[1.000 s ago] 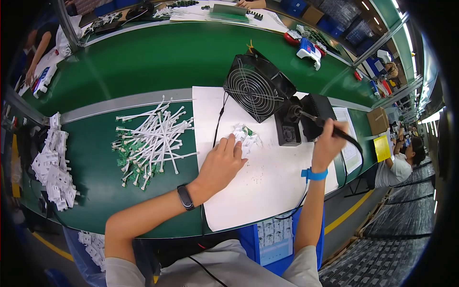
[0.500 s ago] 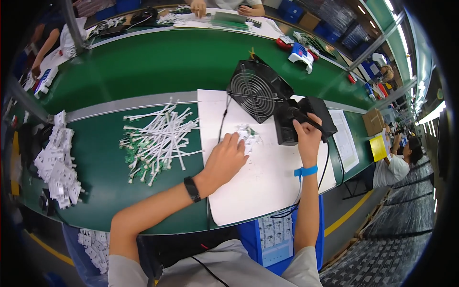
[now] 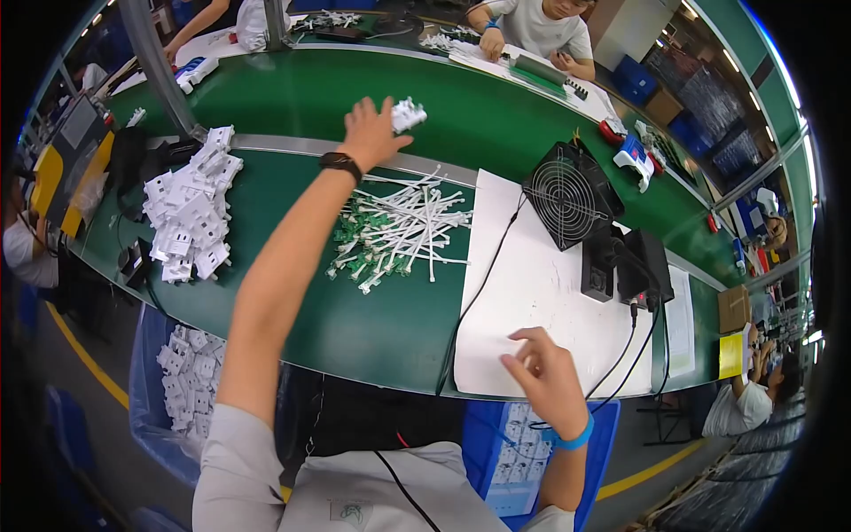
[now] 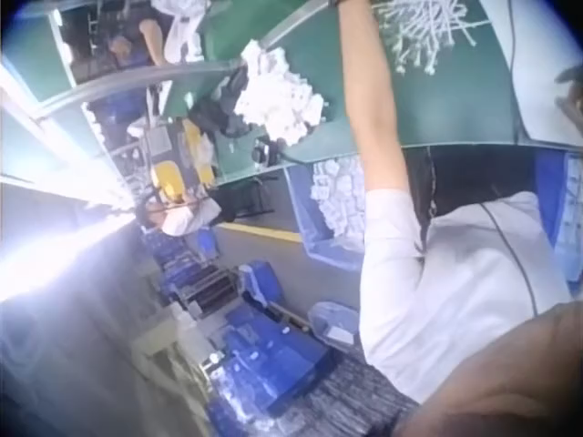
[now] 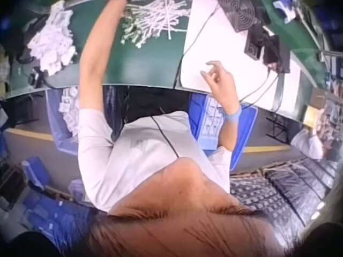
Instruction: Solder wires onto small circuit boards on a factory assembly line.
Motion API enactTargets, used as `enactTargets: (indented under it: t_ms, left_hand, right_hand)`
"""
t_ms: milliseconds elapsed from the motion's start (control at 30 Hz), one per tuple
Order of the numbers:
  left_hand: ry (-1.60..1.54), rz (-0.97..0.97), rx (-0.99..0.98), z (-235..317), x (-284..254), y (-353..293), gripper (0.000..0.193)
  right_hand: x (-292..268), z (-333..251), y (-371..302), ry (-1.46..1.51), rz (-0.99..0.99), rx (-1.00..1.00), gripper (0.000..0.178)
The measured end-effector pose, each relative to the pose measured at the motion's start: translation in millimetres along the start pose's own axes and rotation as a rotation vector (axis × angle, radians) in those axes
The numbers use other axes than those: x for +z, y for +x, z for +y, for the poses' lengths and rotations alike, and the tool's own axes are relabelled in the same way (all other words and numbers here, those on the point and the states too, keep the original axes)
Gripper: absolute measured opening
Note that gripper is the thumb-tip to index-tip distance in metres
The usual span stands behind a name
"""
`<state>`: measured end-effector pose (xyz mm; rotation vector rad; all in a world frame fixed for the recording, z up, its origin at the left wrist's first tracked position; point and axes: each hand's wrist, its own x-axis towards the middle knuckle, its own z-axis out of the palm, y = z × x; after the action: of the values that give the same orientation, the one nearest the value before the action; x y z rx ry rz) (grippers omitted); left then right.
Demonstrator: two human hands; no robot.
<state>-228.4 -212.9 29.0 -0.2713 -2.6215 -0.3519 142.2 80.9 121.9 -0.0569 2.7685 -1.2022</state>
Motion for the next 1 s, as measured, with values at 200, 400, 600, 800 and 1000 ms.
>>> enactTargets:
  t_ms: [200, 400, 600, 800, 1000]
  left_hand:
    - [0.407, -0.428, -0.021, -71.0, -103.9, -49.8, 0.072]
    - [0.471, -0.378, -0.022, -120.3, -226.5, -139.4, 0.05]
    - [0.244, -0.259, 0.089, -138.4, -236.0, -213.2, 0.099]
    - [0.103, -0.113, 0.135, -126.3, -235.8, -222.2, 0.102]
    - [0.009, 0.164, 0.138, -110.0, -240.2, -198.7, 0.078]
  right_hand:
    - [26.8, -36.9, 55.6, 0.047, -0.129, -0.251, 0.026]
    - [84.1, -60.3, 156.4, 0.083, 0.026, -0.509, 0.033]
    - [165.9, -55.0, 273.7, -0.143, 0.234, -0.608, 0.02]
    - [171.8, -63.8, 289.8, -0.135, -0.006, -0.429, 0.01]
    - [141.3, -67.1, 268.4, -0.057, 0.226, -0.573, 0.012]
